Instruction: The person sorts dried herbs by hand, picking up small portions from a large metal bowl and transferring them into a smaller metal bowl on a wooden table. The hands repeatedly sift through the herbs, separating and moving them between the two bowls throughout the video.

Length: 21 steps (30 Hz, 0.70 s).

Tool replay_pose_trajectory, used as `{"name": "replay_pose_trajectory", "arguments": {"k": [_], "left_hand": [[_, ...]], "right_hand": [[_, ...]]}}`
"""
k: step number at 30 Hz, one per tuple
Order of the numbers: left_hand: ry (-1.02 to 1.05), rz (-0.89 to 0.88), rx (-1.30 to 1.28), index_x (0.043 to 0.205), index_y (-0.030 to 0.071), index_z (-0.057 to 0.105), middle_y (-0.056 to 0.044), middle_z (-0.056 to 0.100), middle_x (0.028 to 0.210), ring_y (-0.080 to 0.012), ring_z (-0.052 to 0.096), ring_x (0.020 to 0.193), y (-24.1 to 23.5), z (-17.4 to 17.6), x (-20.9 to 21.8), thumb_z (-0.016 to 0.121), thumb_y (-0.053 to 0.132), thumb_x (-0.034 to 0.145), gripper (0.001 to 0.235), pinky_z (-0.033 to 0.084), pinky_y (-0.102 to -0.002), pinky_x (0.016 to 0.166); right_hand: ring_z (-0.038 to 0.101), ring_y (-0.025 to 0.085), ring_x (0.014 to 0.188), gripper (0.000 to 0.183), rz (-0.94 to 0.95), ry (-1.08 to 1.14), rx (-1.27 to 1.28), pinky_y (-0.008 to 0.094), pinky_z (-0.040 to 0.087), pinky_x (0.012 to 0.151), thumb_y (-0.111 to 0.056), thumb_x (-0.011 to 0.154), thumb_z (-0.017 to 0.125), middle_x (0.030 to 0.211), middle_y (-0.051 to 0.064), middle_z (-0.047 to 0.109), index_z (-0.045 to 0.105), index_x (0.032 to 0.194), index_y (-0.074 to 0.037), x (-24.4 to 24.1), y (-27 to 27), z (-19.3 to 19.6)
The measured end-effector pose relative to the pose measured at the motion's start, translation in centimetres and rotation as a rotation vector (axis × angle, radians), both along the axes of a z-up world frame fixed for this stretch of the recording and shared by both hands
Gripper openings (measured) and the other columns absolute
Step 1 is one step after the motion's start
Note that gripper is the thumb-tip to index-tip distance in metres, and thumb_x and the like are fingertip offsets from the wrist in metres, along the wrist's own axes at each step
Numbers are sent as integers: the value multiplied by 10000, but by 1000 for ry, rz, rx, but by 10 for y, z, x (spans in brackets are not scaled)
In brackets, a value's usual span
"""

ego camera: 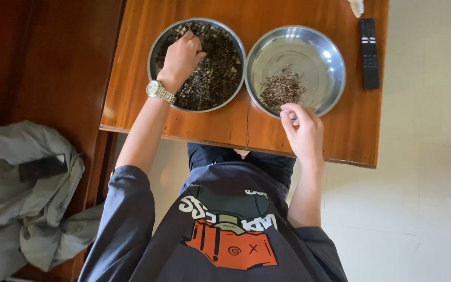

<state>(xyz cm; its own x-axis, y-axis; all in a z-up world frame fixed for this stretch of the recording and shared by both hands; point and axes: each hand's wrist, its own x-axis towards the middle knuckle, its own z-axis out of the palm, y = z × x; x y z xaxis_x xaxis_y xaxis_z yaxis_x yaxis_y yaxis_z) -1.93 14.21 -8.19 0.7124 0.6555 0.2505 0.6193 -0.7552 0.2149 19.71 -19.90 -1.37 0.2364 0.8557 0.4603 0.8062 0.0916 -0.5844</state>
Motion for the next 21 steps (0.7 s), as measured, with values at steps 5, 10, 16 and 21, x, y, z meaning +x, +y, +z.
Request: {"name": "replay_pose_trajectory", "arguments": {"k": [5,10,16,21], "left_hand": [[84,19,36,912,-16,661,-182,646,1053,-350,705,735,7,-13,14,802,152,924,220,590,-441,566],[42,31,-11,907,-50,675,-220,654,993,-383,706,742,15,-27,9,793,123,929,211,604,-469,547],[-225,40,-143,608,49,437,-166,627,793,-285,648,616,-7,-13,-12,676,-111,925,429,524,-417,503],[-272,58,-169,784,-21,641,-191,661,901,-313,674,721,-43,4,-30,751,-55,918,176,578,-403,609]], "right_hand": [[653,187,783,75,-13,9,70,302,565,653,-50,1020,668,926,81,718,697,1087,-31,-9,-18,-1],[628,189,782,70,-10,34,79,310,533,661,-56,1022,652,941,74,706,689,1079,-39,-22,-42,-1],[639,192,789,85,-17,7,91,311,548,689,-60,1015,661,924,78,703,692,1094,-50,-35,-67,-6],[636,178,781,78,-5,-8,117,299,540,689,-73,1022,663,904,67,699,701,1086,-54,-50,-89,-4]]}}
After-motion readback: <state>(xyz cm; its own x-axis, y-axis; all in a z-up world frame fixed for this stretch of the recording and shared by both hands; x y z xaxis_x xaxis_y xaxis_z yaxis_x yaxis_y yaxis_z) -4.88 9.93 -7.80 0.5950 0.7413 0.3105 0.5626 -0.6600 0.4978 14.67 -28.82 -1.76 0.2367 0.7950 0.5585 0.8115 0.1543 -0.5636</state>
